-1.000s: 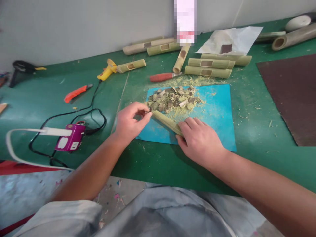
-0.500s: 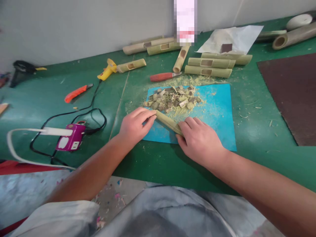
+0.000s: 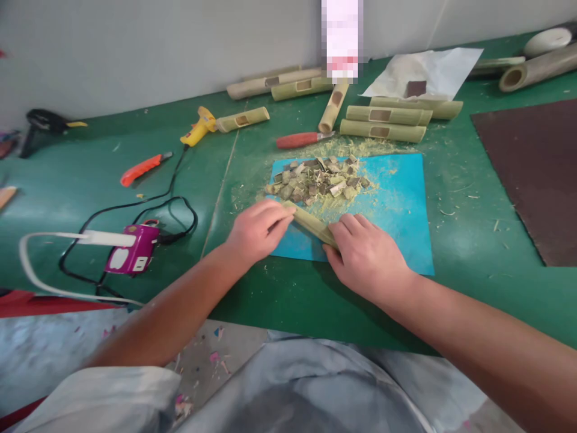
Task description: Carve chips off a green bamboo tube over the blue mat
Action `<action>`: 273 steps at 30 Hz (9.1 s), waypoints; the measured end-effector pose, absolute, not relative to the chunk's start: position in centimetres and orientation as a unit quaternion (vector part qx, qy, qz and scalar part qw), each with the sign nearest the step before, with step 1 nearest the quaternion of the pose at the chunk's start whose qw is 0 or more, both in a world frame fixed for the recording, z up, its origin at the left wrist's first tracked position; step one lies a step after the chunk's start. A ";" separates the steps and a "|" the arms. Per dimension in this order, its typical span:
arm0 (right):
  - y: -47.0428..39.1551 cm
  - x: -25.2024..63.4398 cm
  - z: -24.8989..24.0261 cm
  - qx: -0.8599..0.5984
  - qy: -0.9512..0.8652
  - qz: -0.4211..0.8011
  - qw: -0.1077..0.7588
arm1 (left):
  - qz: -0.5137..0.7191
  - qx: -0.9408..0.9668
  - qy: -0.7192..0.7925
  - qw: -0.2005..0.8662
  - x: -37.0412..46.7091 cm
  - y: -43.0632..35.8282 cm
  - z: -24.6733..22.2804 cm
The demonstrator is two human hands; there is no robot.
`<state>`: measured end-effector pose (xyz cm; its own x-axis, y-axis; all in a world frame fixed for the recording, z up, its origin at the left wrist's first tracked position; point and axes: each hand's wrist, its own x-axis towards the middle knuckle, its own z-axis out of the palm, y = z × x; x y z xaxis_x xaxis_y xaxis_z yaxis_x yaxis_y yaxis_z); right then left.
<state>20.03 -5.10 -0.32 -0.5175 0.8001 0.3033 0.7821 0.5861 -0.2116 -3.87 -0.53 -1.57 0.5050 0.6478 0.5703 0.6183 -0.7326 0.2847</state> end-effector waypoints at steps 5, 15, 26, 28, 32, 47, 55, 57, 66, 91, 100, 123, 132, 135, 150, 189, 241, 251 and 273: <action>-5.1 20.1 -0.4 -0.457 -0.868 0.029 0.195 | 0.326 0.870 0.369 0.002 -3.8 -0.6 -1.6; -5.2 19.8 -0.5 -0.471 -0.858 0.035 0.201 | 0.316 0.876 0.364 -0.004 -3.6 -0.7 -1.7; -5.4 19.6 -0.4 -0.478 -0.860 0.030 0.176 | 0.310 0.871 0.379 -0.033 -3.2 -0.9 -1.7; -5.4 19.5 -0.3 -0.475 -0.862 0.033 0.171 | 0.298 0.881 0.367 -0.020 -3.1 -1.0 -1.7; -5.3 19.5 -0.2 -0.484 -0.858 0.042 0.169 | 0.311 0.871 0.379 -0.021 -3.2 -1.1 -1.6; -5.3 19.4 0.2 -0.476 -0.862 0.018 0.172 | 0.296 0.874 0.386 -0.004 -3.2 -1.0 -1.5; -5.3 19.6 0.2 -0.475 -0.862 0.034 0.175 | 0.310 0.871 0.382 -0.023 -3.0 -1.0 -1.4; -5.3 19.5 0.2 -0.474 -0.863 0.036 0.173 | 0.313 0.868 0.385 -0.022 -3.1 -1.1 -1.5; -5.3 19.5 0.3 -0.475 -0.863 0.034 0.169 | 0.298 0.872 0.387 -0.027 -3.7 -1.3 -1.6; -5.4 19.4 0.3 -0.486 -0.858 0.024 0.167 | 0.307 0.874 0.376 -0.016 -3.6 -1.2 -1.6; -5.5 19.5 0.1 -0.485 -0.859 -0.009 0.163 | 0.312 0.865 0.392 -0.035 -4.0 -1.0 -1.6; -5.8 19.5 0.6 -0.449 -0.874 -0.064 0.174 | 0.280 0.869 0.407 -0.038 -4.9 -0.6 -1.3; -5.7 20.5 1.1 -0.453 -0.874 -0.026 0.171 | 0.371 0.827 0.422 0.011 -4.6 -0.7 -0.6; -5.2 21.0 1.3 -0.456 -0.874 -0.031 0.167 | 0.373 0.829 0.414 0.039 -4.5 -0.7 -0.5; -3.1 22.4 0.6 -0.468 -0.854 0.084 0.211 | 0.381 0.806 0.433 0.132 -4.8 -0.7 0.3; -5.4 20.8 0.7 -0.504 -0.837 0.077 0.199 | 0.371 0.802 0.466 0.040 -3.7 0.0 -0.9; -5.1 20.1 0.3 -0.484 -0.859 -0.038 0.161 | 0.318 0.834 0.444 0.083 -3.0 2.3 -0.4; -5.0 20.0 0.2 -0.475 -0.862 -0.059 0.164 | 0.275 0.891 0.360 0.033 -2.1 1.7 -1.0; -5.1 20.2 0.3 -0.512 -0.847 -0.043 0.139 | 0.305 0.866 0.397 -0.001 -2.7 2.8 -1.2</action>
<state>20.16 -5.13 0.34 -0.4375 0.8546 0.2796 0.8786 0.4725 -0.0692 -2.66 2.82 -1.19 0.4992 0.6869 0.5282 0.6878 -0.6849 0.2406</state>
